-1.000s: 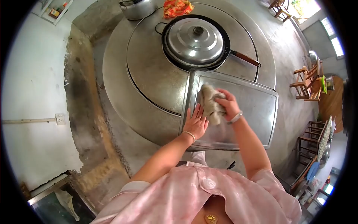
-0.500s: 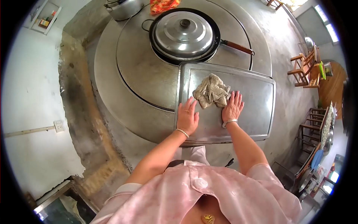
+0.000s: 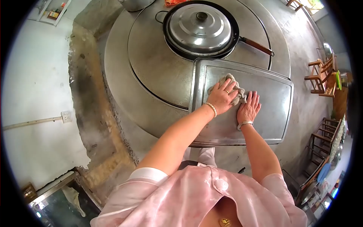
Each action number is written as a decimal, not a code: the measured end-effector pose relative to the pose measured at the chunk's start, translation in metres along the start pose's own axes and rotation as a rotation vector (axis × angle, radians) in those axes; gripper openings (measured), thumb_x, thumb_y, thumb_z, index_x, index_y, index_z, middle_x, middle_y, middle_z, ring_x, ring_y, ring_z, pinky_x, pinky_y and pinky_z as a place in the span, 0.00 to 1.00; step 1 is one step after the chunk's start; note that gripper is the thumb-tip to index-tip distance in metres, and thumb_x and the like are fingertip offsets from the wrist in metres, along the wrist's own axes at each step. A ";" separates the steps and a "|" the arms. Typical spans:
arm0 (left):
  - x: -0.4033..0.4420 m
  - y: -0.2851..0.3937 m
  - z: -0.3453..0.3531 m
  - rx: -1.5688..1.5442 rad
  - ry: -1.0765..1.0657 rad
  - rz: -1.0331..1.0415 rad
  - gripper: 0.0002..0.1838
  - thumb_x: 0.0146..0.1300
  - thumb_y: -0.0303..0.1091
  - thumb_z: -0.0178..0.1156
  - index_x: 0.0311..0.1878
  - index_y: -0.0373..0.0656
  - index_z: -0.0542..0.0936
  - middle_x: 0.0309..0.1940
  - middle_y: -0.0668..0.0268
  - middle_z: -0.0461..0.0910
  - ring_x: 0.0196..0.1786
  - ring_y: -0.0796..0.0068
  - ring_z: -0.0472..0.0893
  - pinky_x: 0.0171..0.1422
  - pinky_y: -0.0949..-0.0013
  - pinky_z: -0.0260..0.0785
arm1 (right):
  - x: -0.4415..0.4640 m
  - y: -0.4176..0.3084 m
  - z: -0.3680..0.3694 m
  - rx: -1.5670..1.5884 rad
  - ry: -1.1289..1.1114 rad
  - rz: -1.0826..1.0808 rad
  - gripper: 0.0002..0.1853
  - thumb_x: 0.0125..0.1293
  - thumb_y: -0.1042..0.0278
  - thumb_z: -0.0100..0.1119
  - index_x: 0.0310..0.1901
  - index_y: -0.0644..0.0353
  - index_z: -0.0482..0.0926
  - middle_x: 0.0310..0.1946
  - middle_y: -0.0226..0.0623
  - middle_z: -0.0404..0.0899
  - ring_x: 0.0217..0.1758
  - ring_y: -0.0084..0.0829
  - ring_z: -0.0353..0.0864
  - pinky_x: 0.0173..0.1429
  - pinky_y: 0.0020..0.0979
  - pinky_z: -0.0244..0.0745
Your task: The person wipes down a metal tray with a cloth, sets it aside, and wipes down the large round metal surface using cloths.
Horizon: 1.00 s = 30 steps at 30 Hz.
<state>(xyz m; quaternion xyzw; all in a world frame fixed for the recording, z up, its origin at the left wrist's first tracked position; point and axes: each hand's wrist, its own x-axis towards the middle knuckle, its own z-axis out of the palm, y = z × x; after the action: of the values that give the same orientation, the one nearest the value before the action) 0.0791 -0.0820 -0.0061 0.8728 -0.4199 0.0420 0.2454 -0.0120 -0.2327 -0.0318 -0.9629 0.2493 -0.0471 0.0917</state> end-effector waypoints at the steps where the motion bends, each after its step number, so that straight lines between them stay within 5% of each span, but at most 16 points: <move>1: -0.002 -0.001 0.001 -0.014 0.033 0.004 0.29 0.47 0.45 0.70 0.55 0.52 0.79 0.67 0.64 0.67 0.71 0.58 0.61 0.64 0.49 0.61 | 0.001 0.000 -0.001 -0.010 -0.005 0.003 0.30 0.66 0.66 0.46 0.70 0.54 0.58 0.75 0.41 0.49 0.79 0.43 0.43 0.77 0.51 0.35; 7: -0.083 -0.007 -0.032 0.042 0.137 -0.136 0.19 0.50 0.31 0.62 0.49 0.42 0.80 0.59 0.59 0.75 0.65 0.57 0.69 0.59 0.58 0.67 | -0.001 -0.001 0.000 -0.013 0.013 -0.008 0.28 0.70 0.64 0.43 0.70 0.55 0.57 0.75 0.41 0.49 0.79 0.43 0.44 0.77 0.50 0.36; 12: -0.127 0.009 -0.046 0.027 0.141 -0.251 0.18 0.54 0.27 0.59 0.50 0.38 0.79 0.59 0.58 0.74 0.66 0.56 0.69 0.60 0.54 0.66 | -0.002 -0.002 -0.002 -0.028 0.014 -0.014 0.28 0.70 0.64 0.43 0.70 0.55 0.57 0.75 0.41 0.50 0.79 0.43 0.44 0.77 0.50 0.36; 14: -0.120 0.010 -0.042 0.037 0.141 -0.253 0.18 0.55 0.25 0.57 0.52 0.36 0.78 0.61 0.57 0.72 0.67 0.55 0.67 0.61 0.52 0.65 | 0.001 -0.002 -0.002 -0.042 0.003 -0.003 0.28 0.70 0.64 0.43 0.71 0.55 0.57 0.75 0.41 0.49 0.79 0.43 0.44 0.77 0.49 0.36; 18: -0.081 -0.013 -0.035 0.121 0.084 -0.267 0.27 0.44 0.27 0.66 0.52 0.37 0.77 0.64 0.59 0.69 0.69 0.56 0.64 0.61 0.54 0.63 | 0.002 -0.003 -0.004 -0.059 -0.031 0.014 0.29 0.70 0.64 0.43 0.71 0.55 0.56 0.75 0.40 0.49 0.79 0.42 0.43 0.78 0.49 0.35; 30: 0.007 -0.061 -0.023 0.225 0.066 -0.278 0.26 0.50 0.31 0.65 0.55 0.40 0.75 0.63 0.61 0.72 0.68 0.60 0.65 0.63 0.55 0.59 | 0.006 -0.001 -0.002 -0.045 0.016 0.015 0.29 0.68 0.66 0.43 0.71 0.55 0.57 0.75 0.40 0.49 0.79 0.42 0.44 0.78 0.50 0.35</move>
<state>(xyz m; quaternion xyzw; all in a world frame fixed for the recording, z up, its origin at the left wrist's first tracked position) 0.1327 -0.0438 -0.0082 0.9424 -0.2797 0.0831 0.1632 -0.0063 -0.2355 -0.0292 -0.9624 0.2583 -0.0483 0.0683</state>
